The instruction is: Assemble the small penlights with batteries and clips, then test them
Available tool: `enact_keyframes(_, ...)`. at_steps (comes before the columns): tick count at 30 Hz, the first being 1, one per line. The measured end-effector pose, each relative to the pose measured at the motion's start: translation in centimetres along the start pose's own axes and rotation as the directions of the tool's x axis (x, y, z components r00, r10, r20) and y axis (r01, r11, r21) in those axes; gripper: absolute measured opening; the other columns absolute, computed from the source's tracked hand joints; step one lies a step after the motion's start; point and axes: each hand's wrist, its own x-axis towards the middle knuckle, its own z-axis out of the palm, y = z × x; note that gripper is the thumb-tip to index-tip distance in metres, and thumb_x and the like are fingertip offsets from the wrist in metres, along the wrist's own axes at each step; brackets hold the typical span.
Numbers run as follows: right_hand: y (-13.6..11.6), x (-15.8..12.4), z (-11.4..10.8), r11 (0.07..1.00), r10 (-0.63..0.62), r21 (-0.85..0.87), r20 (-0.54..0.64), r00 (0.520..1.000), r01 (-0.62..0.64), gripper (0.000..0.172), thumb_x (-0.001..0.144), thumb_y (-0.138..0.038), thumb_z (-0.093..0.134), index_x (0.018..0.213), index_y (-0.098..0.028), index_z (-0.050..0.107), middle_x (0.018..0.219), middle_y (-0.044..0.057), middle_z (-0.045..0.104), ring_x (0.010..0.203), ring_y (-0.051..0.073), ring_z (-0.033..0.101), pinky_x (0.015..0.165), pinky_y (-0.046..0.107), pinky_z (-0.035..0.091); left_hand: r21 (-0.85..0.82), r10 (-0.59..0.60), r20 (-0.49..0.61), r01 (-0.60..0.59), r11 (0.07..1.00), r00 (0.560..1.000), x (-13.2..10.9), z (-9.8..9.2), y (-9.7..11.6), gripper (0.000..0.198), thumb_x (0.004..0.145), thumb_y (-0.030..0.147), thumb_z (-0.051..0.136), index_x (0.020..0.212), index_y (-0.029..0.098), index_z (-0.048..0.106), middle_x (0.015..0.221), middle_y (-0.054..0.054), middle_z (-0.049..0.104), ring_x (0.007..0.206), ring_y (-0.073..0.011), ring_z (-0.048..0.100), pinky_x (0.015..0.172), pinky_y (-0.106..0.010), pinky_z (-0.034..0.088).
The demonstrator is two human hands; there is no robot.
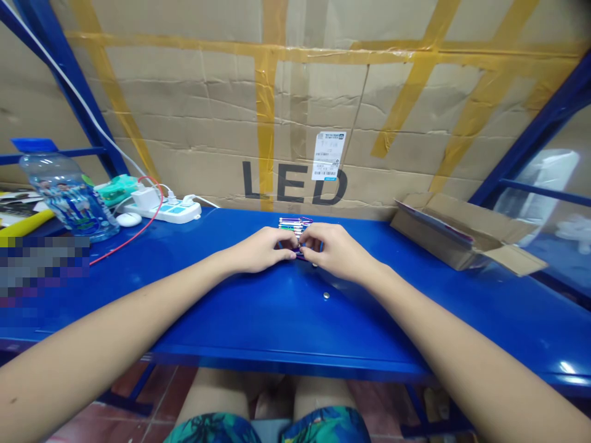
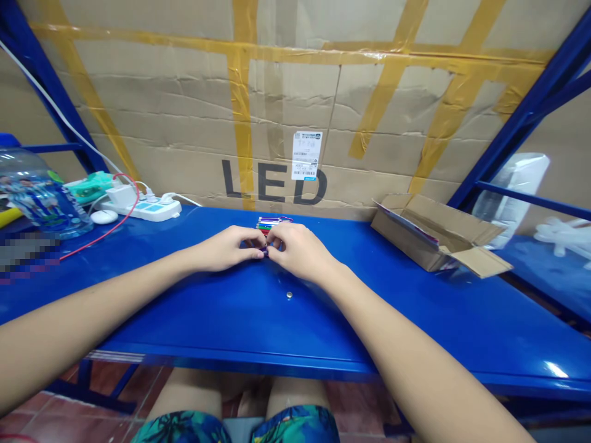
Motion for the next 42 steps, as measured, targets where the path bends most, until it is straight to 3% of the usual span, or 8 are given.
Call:
enact_keyframes(16,0.4,-0.1,-0.2,0.999,-0.024,-0.023,0.041,0.999,0.025,0.012,0.082,-0.010,0.064,0.091,-0.015,0.070,0.083,0.005,0.070,0.074,0.015,0.060,0.068,0.027,0.041,-0.053,-0.007,-0.048,0.004,0.999,0.999,0.1,0.1,-0.6,0.010,0.086,0.023,0.062,0.092,0.017,0.068,0.093,-0.002,0.072,0.088,-0.0180,0.064,0.082,-0.030,0.048)
enact_keyframes(23,1.1,0.0,-1.8,0.999,0.041,-0.022,-0.037,0.998,-0.042,0.014,0.080,-0.008,0.057,0.084,-0.016,0.069,0.079,0.004,0.069,0.071,0.015,0.060,0.066,0.026,0.042,-0.085,0.001,-0.075,-0.008,0.996,0.997,0.1,-0.7,-0.8,0.013,0.084,0.019,0.061,0.095,0.018,0.068,0.098,-0.002,0.071,0.092,-0.0183,0.064,0.087,-0.033,0.048)
enact_keyframes(30,1.2,-0.3,-1.9,0.987,0.095,-0.153,0.264,0.960,-0.056,0.019,0.076,-0.009,0.061,0.084,-0.019,0.074,0.085,0.006,0.073,0.079,0.019,0.063,0.071,0.027,0.043,-0.074,0.013,-0.067,-0.018,0.997,0.998,0.1,-1.0,-1.2,0.015,0.086,0.021,0.060,0.098,0.019,0.068,0.104,-0.003,0.072,0.098,-0.0195,0.063,0.092,-0.035,0.046)
enact_keyframes(33,1.1,-0.4,-1.9,0.984,0.117,-0.164,0.322,0.939,-0.066,0.018,0.076,-0.010,0.062,0.084,-0.019,0.075,0.088,0.007,0.074,0.083,0.020,0.064,0.073,0.027,0.044,-0.062,0.016,-0.053,-0.019,0.998,0.998,0.1,-0.9,-1.2,0.015,0.086,0.022,0.061,0.098,0.018,0.068,0.105,-0.003,0.071,0.099,-0.0197,0.063,0.092,-0.035,0.047)
enact_keyframes(37,0.6,-0.3,-1.7,0.993,0.105,-0.067,0.218,0.970,-0.093,0.014,0.083,-0.013,0.058,0.089,-0.017,0.070,0.086,0.006,0.073,0.078,0.018,0.064,0.071,0.028,0.044,-0.111,0.012,-0.096,-0.022,0.994,0.995,0.1,-0.6,-0.9,0.016,0.086,0.024,0.062,0.099,0.018,0.068,0.102,-0.004,0.070,0.098,-0.0196,0.064,0.091,-0.036,0.049)
enact_keyframes(42,0.5,-0.1,-0.3,0.996,0.089,0.014,-0.022,0.996,-0.088,0.012,0.084,-0.022,0.067,0.093,-0.016,0.063,0.091,0.007,0.069,0.080,0.018,0.062,0.070,0.029,0.043,-0.204,0.038,-0.312,-0.106,0.973,0.949,0.4,0.3,-0.4,0.015,0.079,0.026,0.071,0.091,0.016,0.072,0.098,-0.006,0.067,0.096,-0.0193,0.064,0.091,-0.037,0.051)
